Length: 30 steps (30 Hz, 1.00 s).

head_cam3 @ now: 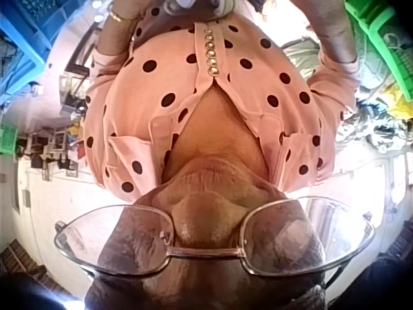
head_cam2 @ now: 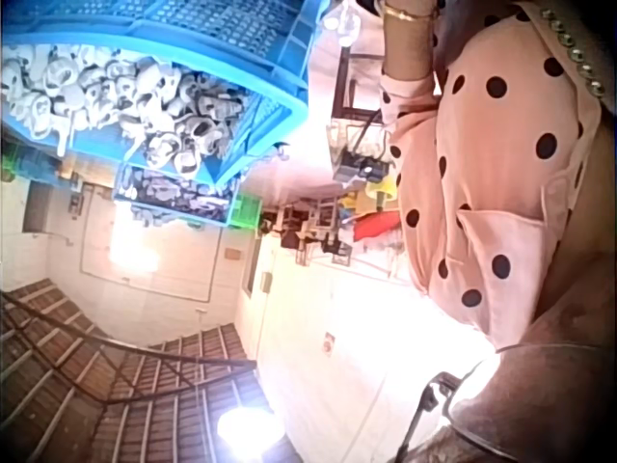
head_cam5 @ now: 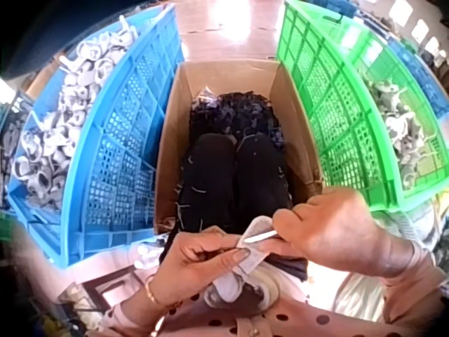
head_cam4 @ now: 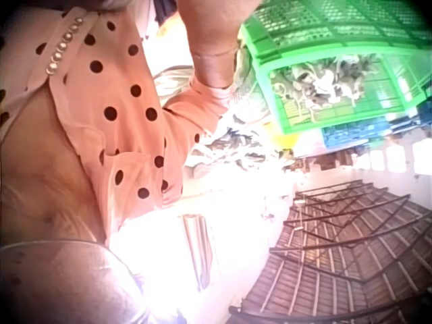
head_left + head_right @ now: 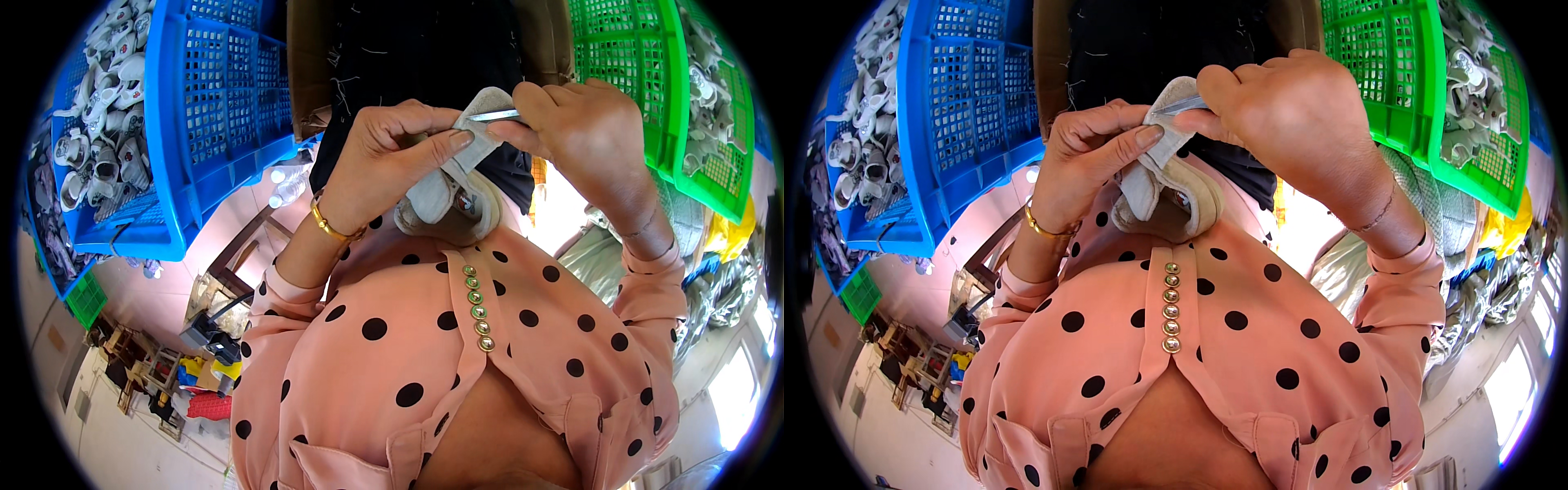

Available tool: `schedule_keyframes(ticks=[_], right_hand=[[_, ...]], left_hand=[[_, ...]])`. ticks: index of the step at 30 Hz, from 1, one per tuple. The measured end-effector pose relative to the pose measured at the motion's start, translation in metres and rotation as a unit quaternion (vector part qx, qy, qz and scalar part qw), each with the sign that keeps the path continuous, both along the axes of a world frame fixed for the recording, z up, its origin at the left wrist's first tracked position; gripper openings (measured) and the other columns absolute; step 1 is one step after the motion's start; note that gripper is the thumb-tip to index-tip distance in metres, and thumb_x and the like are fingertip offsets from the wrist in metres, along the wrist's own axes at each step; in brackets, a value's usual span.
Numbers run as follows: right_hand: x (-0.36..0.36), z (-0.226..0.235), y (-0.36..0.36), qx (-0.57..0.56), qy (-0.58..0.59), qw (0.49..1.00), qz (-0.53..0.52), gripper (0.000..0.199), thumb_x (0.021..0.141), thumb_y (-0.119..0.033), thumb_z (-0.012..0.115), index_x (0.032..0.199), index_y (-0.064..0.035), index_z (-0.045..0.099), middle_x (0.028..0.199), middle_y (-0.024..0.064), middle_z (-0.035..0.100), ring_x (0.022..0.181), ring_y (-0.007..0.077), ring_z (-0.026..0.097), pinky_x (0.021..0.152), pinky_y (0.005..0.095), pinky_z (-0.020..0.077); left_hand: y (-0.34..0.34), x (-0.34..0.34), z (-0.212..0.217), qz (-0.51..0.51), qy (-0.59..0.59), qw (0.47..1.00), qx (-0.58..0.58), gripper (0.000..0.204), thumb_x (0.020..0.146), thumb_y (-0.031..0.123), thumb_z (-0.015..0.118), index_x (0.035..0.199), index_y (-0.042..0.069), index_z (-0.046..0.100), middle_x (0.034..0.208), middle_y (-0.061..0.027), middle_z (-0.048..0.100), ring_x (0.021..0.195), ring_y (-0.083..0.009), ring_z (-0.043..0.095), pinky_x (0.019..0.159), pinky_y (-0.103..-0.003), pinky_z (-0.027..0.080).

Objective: The person sits on the floor and uses a small blade to trim loose threads and excess material from the edges of white slippers. They handle the slippers one at a time, picking them from a blue crate, trimming them, and placing them into a green crate.

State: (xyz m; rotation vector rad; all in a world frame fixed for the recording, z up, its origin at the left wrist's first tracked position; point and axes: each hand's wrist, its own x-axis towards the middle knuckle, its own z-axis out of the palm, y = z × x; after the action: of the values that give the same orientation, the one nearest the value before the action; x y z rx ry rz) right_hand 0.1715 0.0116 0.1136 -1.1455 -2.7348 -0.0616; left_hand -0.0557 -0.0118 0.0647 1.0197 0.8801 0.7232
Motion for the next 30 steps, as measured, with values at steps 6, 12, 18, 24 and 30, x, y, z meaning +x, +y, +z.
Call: schedule_keyframes(ticks=[6, 12, 18, 24, 30], right_hand=[[0.006, -0.01, 0.004, -0.223, 0.211, 0.95, -0.065, 0.038, 0.09, -0.041, 0.06, 0.075, -0.0056, 0.056, 0.056, 0.0061, 0.05, 0.048, 0.023, 0.049, 0.047, 0.0319, 0.0403], [-0.005, -0.013, -0.01, -0.456, 0.306, 0.825, -0.133, 0.036, 0.088, -0.03, 0.069, 0.099, 0.0014, 0.058, 0.067, 0.0049, 0.053, 0.06, 0.0081, 0.047, 0.055, 0.027, 0.0427], [-0.02, -0.035, -0.015, -0.567, 0.513, 0.62, -0.178, 0.021, 0.096, -0.021, 0.059, 0.096, 0.0002, 0.059, 0.065, -0.003, 0.047, 0.061, 0.0015, 0.042, 0.055, 0.0182, 0.0354], [-0.026, -0.053, -0.007, -0.581, 0.516, 0.604, -0.177, 0.023, 0.096, -0.023, 0.056, 0.091, -0.0005, 0.057, 0.065, -0.0027, 0.046, 0.06, 0.0025, 0.04, 0.054, 0.0195, 0.0336], [-0.024, -0.058, -0.015, -0.529, 0.358, 0.754, -0.153, 0.027, 0.091, -0.024, 0.064, 0.096, 0.0024, 0.06, 0.072, -0.0002, 0.053, 0.067, 0.0046, 0.044, 0.06, 0.0211, 0.0408]], left_hand=[[-0.004, 0.003, -0.004, 0.026, 0.025, 0.998, 0.052, 0.02, 0.089, 0.005, 0.066, 0.107, 0.0, 0.069, 0.08, -0.0012, 0.065, 0.065, -0.003, 0.054, 0.053, -0.017, 0.039], [-0.001, 0.004, 0.009, 0.022, 0.053, 0.998, 0.018, 0.023, 0.09, 0.016, 0.066, 0.106, -0.001, 0.07, 0.08, -0.0033, 0.067, 0.07, -0.0045, 0.059, 0.062, -0.018, 0.047], [0.02, -0.005, 0.007, -0.004, 0.084, 0.995, 0.048, 0.025, 0.093, 0.023, 0.063, 0.101, 0.0, 0.069, 0.076, -0.0003, 0.065, 0.066, -0.0025, 0.059, 0.059, -0.016, 0.049], [0.03, -0.013, -0.007, -0.023, 0.056, 0.998, -0.014, 0.025, 0.092, 0.025, 0.065, 0.097, 0.0, 0.068, 0.078, -0.0024, 0.065, 0.065, -0.0055, 0.062, 0.059, -0.017, 0.053], [0.015, -0.013, -0.027, 0.044, -0.01, 0.993, -0.107, 0.023, 0.09, 0.025, 0.067, 0.092, 0.002, 0.068, 0.075, -0.002, 0.066, 0.064, -0.005, 0.063, 0.06, -0.017, 0.053]])
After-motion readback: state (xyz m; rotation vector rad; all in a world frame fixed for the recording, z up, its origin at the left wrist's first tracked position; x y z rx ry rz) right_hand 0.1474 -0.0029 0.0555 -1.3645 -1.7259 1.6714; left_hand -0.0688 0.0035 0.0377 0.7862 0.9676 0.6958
